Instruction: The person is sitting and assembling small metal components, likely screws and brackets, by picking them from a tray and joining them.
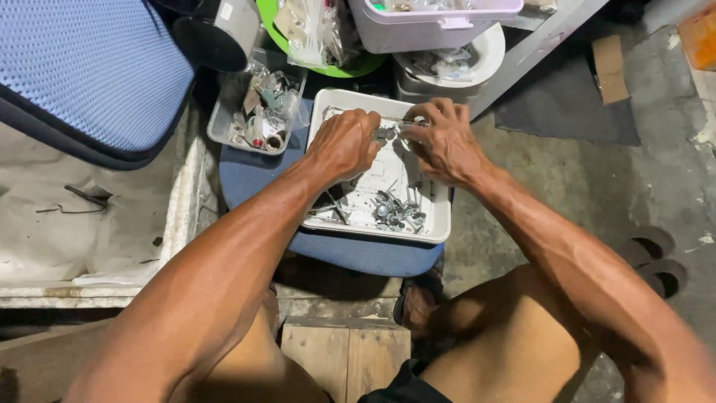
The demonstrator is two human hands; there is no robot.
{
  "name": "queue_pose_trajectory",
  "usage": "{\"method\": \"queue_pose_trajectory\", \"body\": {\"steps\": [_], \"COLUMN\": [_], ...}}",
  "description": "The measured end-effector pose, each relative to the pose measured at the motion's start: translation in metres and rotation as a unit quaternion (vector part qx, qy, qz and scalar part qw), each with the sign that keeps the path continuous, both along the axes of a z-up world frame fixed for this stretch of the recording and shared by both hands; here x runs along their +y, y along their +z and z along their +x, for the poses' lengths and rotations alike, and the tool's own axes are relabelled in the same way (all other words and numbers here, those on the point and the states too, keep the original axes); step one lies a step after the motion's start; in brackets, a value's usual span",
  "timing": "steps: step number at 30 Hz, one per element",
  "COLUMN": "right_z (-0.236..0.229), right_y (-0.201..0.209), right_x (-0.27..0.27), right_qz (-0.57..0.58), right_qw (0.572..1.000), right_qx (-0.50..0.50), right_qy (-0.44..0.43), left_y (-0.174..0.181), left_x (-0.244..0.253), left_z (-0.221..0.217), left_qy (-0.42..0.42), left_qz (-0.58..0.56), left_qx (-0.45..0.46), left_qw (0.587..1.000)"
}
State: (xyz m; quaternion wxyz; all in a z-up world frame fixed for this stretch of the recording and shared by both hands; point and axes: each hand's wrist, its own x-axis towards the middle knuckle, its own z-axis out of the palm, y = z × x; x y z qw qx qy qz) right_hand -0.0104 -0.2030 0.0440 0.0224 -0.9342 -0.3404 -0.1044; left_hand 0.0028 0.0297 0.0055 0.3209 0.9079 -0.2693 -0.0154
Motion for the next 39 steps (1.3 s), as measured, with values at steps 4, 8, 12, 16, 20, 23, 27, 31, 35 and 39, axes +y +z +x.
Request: {"method": "queue_pose_trajectory", "body": {"steps": [4,8,12,16,20,23,27,31,35,39], "right_z": [0.011,0.022,0.017,0.008,-0.004,-0.014,-0.027,-0.028,-0.029,-0.039], "right_y": [-0.023,-0.033,-0.022,-0.024,-0.018,0.005,0.017,0.023,0.030,0.054], "right_x": [-0.011,-0.032,-0.036,-0.033,-0.025,-0.011,0.000,-0.002,-0.010,-0.002], "right_qz": [-0.057,0.012,0.055,0.050,0.055,0.075,0.016,0.027,0.158,0.297], "right_qw": [0.998,0.999,0.997,0.998,0.996,0.980,0.963,0.963,0.967,0.941], "right_qx": [-0.019,-0.036,-0.056,-0.017,0.070,0.180,0.265,0.265,0.192,0.158], "right_qy": [-0.023,-0.023,-0.014,-0.046,-0.003,0.050,0.047,0.049,0.053,0.017], "left_y": [-0.007,0.000,0.004,-0.006,-0.011,-0.019,0.009,0.004,0.031,0.065], "left_x": [0.003,0.004,-0.001,-0.014,-0.019,-0.019,-0.004,-0.011,-0.015,-0.020], "left_z": [0.000,-0.004,-0.003,0.004,0.005,0.012,0.002,-0.001,-0.016,-0.036], "left_qy": [-0.027,-0.052,-0.067,-0.079,-0.099,-0.099,-0.088,-0.088,-0.038,0.008], "left_qz": [0.026,0.026,0.025,0.036,0.041,0.052,0.051,0.040,-0.137,-0.382], "left_qx": [0.016,0.030,-0.001,-0.006,-0.012,-0.006,0.023,0.042,0.179,0.368], "left_qw": [0.999,0.998,0.997,0.996,0.994,0.994,0.995,0.994,0.974,0.848]}}
